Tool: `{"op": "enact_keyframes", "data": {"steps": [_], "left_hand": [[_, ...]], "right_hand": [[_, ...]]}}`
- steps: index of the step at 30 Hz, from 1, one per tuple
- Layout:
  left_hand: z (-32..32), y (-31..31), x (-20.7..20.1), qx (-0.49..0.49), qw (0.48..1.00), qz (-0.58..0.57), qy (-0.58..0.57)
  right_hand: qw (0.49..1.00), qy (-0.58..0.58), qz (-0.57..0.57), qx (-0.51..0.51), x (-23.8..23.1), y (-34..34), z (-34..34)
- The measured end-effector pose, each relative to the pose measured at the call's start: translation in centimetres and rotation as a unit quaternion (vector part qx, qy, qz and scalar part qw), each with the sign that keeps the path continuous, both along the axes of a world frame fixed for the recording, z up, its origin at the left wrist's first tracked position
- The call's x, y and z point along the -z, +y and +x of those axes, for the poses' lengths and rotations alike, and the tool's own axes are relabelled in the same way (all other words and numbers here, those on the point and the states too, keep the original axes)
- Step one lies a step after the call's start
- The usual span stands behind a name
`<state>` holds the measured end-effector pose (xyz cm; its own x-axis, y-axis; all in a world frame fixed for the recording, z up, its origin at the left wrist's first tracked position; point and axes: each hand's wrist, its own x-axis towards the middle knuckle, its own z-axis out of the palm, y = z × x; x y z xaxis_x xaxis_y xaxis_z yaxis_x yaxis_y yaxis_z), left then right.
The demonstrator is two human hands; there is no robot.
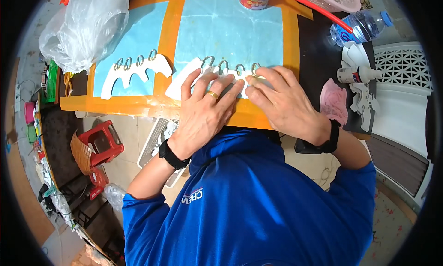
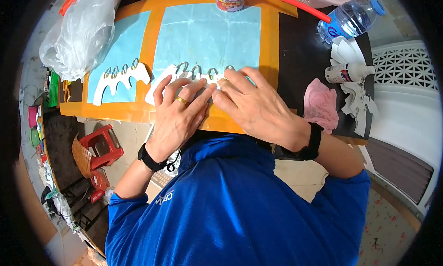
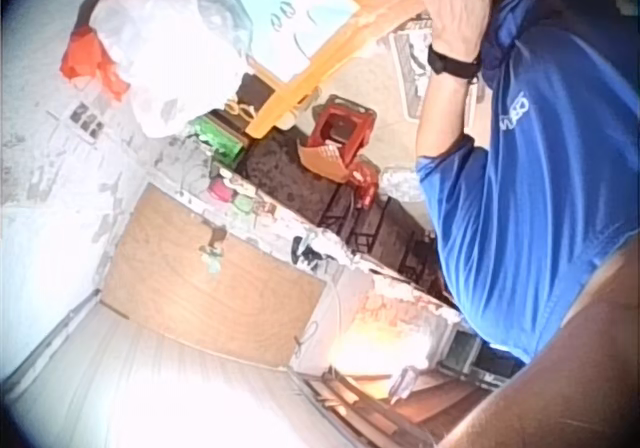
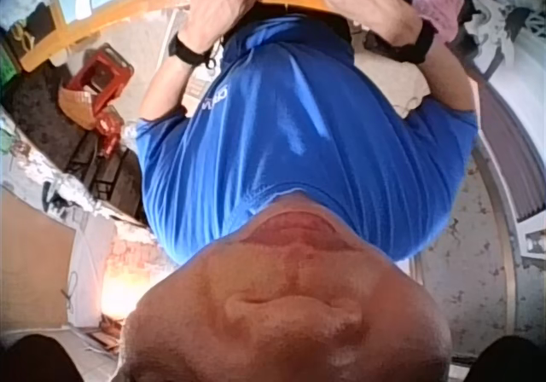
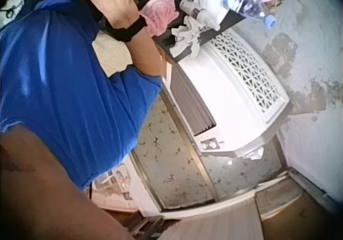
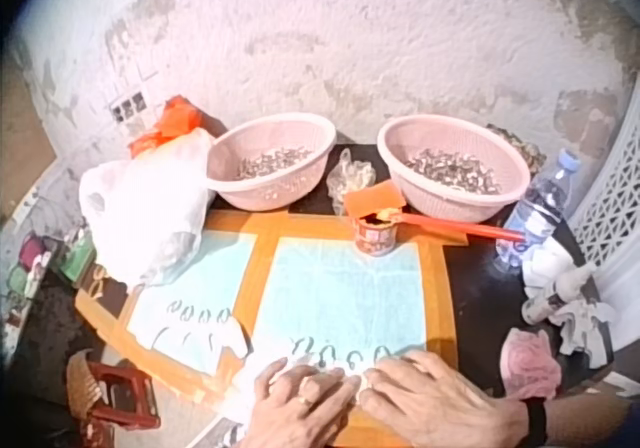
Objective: The person is manually applying or arranging small components (possibly eyelets or reinforcements) onto a larger white shoe upper part.
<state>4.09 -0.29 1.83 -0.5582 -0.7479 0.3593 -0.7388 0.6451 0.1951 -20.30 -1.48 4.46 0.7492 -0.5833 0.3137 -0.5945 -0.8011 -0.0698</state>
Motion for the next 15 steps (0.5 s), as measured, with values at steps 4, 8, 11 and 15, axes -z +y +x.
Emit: {"op": "enact_keyframes", "data": {"steps": [4, 8, 11, 15], "left_hand": [[0.0, -0.1, -0.6, 0.011, 1.0, -0.001, -0.027], [-0.7, 0.0, -1.0, 0.003, 0.999, 0.012, -0.047], [-0.9, 0.0, -0.7, -0.002, 0.999, 0.016, -0.034], [-1.0, 0.2, -0.2, -0.006, 1.0, 0.021, -0.005]], "right_hand": [[0.999, -0.024, 0.02, 0.025, -0.1, 0.2, 0.5], [0.987, -0.084, 0.098, 0.094, 0.0, 0.0, 0.4], [0.952, -0.197, 0.178, 0.151, -0.1, 0.2, 0.4], [0.931, -0.29, 0.161, 0.151, 1.6, 0.8, 0.6]]}}
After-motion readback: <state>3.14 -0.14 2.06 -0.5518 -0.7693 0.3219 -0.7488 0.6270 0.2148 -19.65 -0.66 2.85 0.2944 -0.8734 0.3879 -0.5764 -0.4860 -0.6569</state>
